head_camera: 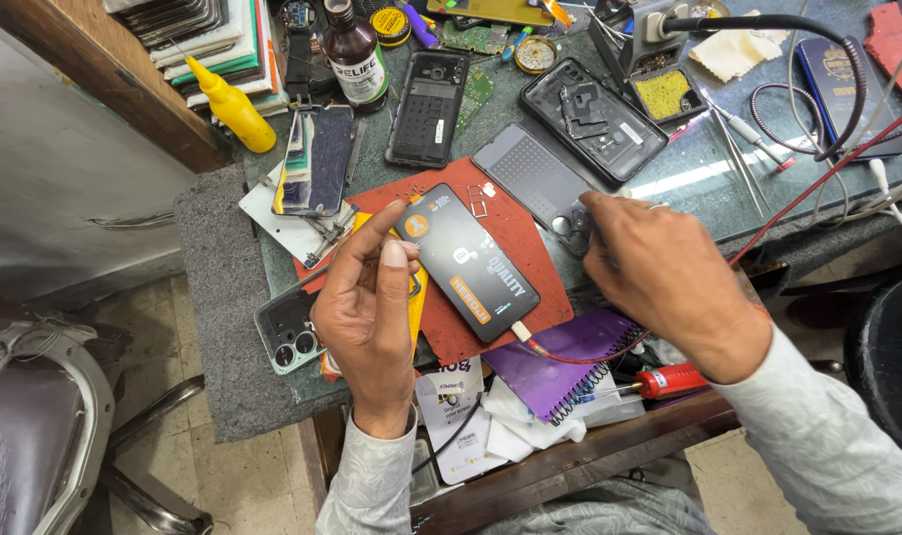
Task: The person handles a disassembled smartphone, connecting a battery and using a hot air gun to heat the back cover. They manipulate the phone chassis and battery, then apply heat along the edges of the back cover to soften adhesive.
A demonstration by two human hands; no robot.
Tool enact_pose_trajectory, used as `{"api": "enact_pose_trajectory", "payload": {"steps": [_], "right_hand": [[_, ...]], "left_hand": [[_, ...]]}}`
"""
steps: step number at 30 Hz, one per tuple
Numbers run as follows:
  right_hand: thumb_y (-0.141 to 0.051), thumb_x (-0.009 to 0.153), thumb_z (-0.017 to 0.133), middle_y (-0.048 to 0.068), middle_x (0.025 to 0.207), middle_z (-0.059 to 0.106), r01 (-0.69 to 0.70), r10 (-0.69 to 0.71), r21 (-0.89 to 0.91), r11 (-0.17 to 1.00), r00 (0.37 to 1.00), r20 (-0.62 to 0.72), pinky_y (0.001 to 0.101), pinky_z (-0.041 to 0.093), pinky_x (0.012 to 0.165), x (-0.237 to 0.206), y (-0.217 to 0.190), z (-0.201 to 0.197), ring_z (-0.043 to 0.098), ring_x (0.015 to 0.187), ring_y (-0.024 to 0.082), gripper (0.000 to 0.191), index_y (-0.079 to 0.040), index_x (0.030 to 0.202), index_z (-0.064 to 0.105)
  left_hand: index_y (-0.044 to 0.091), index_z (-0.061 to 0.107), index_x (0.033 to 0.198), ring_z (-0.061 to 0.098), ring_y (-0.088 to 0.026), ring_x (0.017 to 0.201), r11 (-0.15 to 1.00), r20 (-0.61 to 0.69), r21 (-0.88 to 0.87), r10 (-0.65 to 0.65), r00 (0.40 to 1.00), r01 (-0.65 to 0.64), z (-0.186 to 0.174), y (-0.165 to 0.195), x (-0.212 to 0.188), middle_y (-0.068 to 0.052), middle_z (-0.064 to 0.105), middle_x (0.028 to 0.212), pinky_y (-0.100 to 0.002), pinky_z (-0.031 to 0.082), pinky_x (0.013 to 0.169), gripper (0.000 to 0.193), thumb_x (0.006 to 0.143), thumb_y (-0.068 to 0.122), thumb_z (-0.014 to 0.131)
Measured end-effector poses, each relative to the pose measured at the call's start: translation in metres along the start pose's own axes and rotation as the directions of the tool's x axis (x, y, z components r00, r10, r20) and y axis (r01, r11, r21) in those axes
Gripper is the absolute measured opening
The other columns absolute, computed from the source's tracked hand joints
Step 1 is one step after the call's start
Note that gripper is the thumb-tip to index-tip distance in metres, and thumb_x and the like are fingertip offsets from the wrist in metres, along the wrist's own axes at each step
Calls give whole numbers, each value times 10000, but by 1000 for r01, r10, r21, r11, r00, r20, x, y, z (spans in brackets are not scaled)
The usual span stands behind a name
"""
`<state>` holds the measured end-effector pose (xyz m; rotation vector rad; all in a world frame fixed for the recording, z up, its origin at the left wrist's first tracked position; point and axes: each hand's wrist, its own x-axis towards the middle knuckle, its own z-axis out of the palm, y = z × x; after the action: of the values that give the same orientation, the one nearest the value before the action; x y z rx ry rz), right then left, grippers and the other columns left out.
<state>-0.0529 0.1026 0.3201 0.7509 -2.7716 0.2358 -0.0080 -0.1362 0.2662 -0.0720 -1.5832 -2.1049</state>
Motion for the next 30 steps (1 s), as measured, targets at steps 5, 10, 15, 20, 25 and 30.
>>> {"api": "enact_pose_trajectory", "payload": {"steps": [5, 10, 15, 20, 25, 30], "right_hand": [[-330, 852, 793, 209, 1023, 683, -43, 46, 38, 998, 994, -95, 490, 498, 802, 1, 5, 1, 632, 936, 401, 597, 18, 1294, 592], [-403, 776, 844, 199, 1055, 613, -132, 130, -12, 991, 986, -100, 486, 461, 801, 3, 10, 16, 559, 935, 401, 700, -18, 1304, 593], [-399, 777, 853, 141, 1035, 611, -195, 203, 122, 973, 977, -57, 507, 459, 835, -2, 15, 25, 565, 962, 387, 709, -20, 1315, 590], [-444, 714, 889, 225, 1071, 566, -184, 179, -35, 982, 978, -110, 515, 457, 823, -11, 16, 26, 535, 978, 442, 688, 2, 1166, 623], [-426, 680, 914, 220, 1055, 567, -168, 172, 50, 985, 979, -107, 523, 460, 834, -12, 18, 21, 532, 969, 438, 713, 17, 1116, 565], [-264, 806, 914, 182, 955, 649, -292, 327, 279, 915, 941, -89, 444, 501, 697, -7, 8, 7, 657, 832, 370, 644, 35, 1171, 475]], "left_hand": [[-51, 651, 1338, 632, -78, 988, 1000, 3, 23, -12, 1000, 12, -1, -4, 2, -57, 696, 1113, -225, 529, 908, 303, 1083, 104, 600], [-52, 648, 1338, 634, -79, 983, 1000, 9, 20, -13, 1000, 12, 3, -11, 6, -58, 698, 1109, -227, 534, 911, 303, 1081, 100, 599], [-54, 651, 1336, 630, -79, 984, 1000, 12, 19, -10, 1000, 10, 3, -11, 4, -55, 697, 1100, -226, 532, 907, 298, 1084, 96, 599], [-54, 652, 1335, 628, -77, 979, 1000, 14, 14, -11, 1000, 10, 1, -5, -4, -49, 690, 1077, -222, 530, 897, 297, 1082, 92, 602], [-50, 653, 1328, 631, -73, 975, 1000, 30, 27, 4, 1000, -5, -1, 1, -11, -39, 688, 1072, -221, 535, 901, 289, 1081, 90, 598], [-41, 635, 1361, 645, -98, 1055, 997, 60, 75, 23, 998, -28, 0, 2, -11, -75, 647, 1154, -233, 546, 970, 289, 1098, 74, 605]]}}
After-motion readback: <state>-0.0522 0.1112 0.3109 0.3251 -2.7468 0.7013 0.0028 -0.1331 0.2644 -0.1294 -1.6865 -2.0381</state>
